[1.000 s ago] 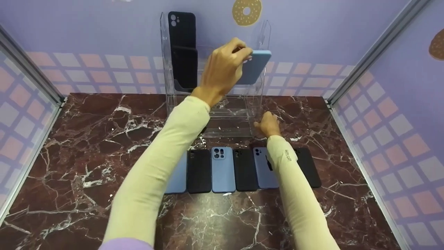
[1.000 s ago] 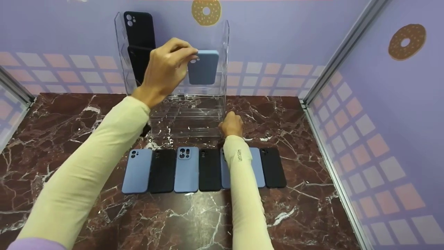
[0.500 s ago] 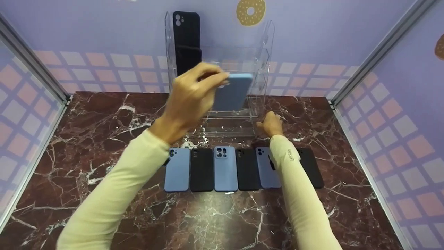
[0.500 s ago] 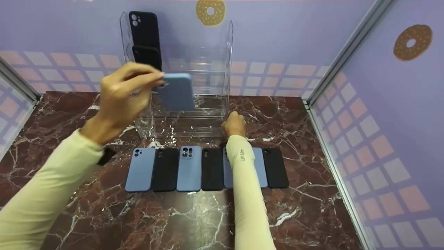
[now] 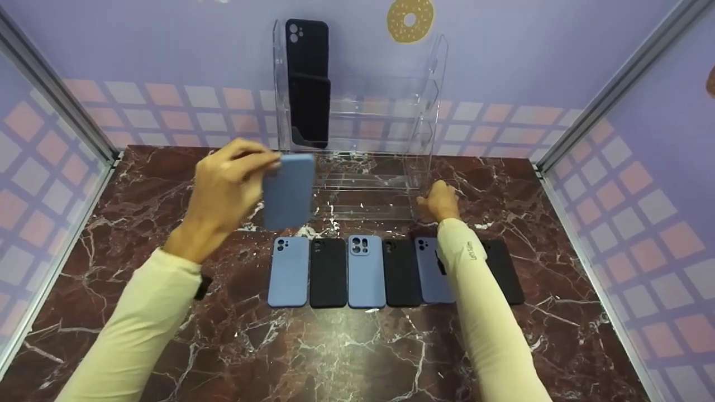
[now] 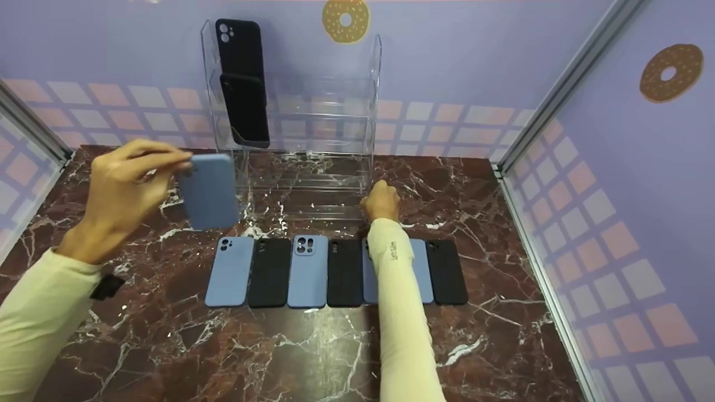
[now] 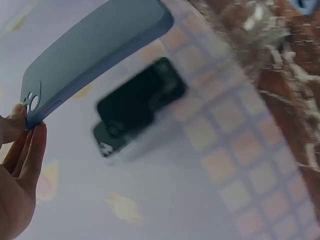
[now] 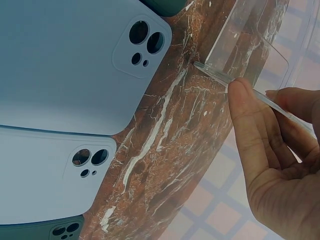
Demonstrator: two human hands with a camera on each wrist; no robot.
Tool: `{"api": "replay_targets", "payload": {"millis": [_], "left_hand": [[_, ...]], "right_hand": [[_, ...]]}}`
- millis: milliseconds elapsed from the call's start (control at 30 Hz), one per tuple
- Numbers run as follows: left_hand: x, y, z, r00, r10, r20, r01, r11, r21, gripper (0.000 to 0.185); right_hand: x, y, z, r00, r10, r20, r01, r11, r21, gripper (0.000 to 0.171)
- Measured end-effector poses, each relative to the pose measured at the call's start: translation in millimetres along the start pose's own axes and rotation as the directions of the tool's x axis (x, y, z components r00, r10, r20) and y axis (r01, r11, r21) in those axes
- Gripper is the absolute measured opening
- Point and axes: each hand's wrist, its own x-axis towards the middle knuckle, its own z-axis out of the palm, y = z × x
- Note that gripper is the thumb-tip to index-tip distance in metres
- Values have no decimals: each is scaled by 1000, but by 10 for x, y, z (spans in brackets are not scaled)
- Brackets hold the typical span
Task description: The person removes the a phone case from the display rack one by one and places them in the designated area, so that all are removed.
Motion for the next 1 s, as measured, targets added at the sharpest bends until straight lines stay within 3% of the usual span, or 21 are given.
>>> {"api": "replay_targets", "payload": {"millis": [167, 300, 467, 533, 600, 767, 833, 933, 1000], "left_hand": [[-269, -233, -78, 986, -152, 67, 150, 988, 34, 13], [-448, -414, -110, 957, -247, 150, 244, 969, 39, 13], [-654, -611, -133, 917, -296, 267, 297, 954, 40, 13], [-726, -683, -124, 889, -327, 322, 330, 943, 46, 12], [-793, -757, -107, 849, -369, 379, 373, 925, 65, 11], [-935, -909, -74, 710, -490, 506, 493, 859, 140, 12], [-982, -962, -59, 667, -517, 537, 526, 837, 152, 13], [-1040, -1042, -16, 634, -530, 563, 556, 818, 145, 14], [-1073, -1089, 26, 623, -531, 574, 567, 812, 135, 15]], "right_hand": [[-3, 1, 7, 1000, 3, -1, -3, 1000, 9, 34], [-5, 6, -2, 1000, -11, -5, 11, 1000, 9, 32], [-3, 7, -11, 1000, -28, 2, 28, 1000, 9, 33], [-3, 9, -11, 999, -33, -7, 33, 999, 10, 32], [-2, 10, -9, 999, -38, -16, 38, 999, 10, 32], [-10, 2, -1, 999, -32, -3, 32, 999, 3, 33], [-15, -2, -4, 999, -33, 6, 33, 999, -4, 33], [-19, -5, -13, 999, -35, 6, 35, 999, -10, 33], [-18, -3, -16, 999, -40, 2, 40, 999, -15, 33]]}}
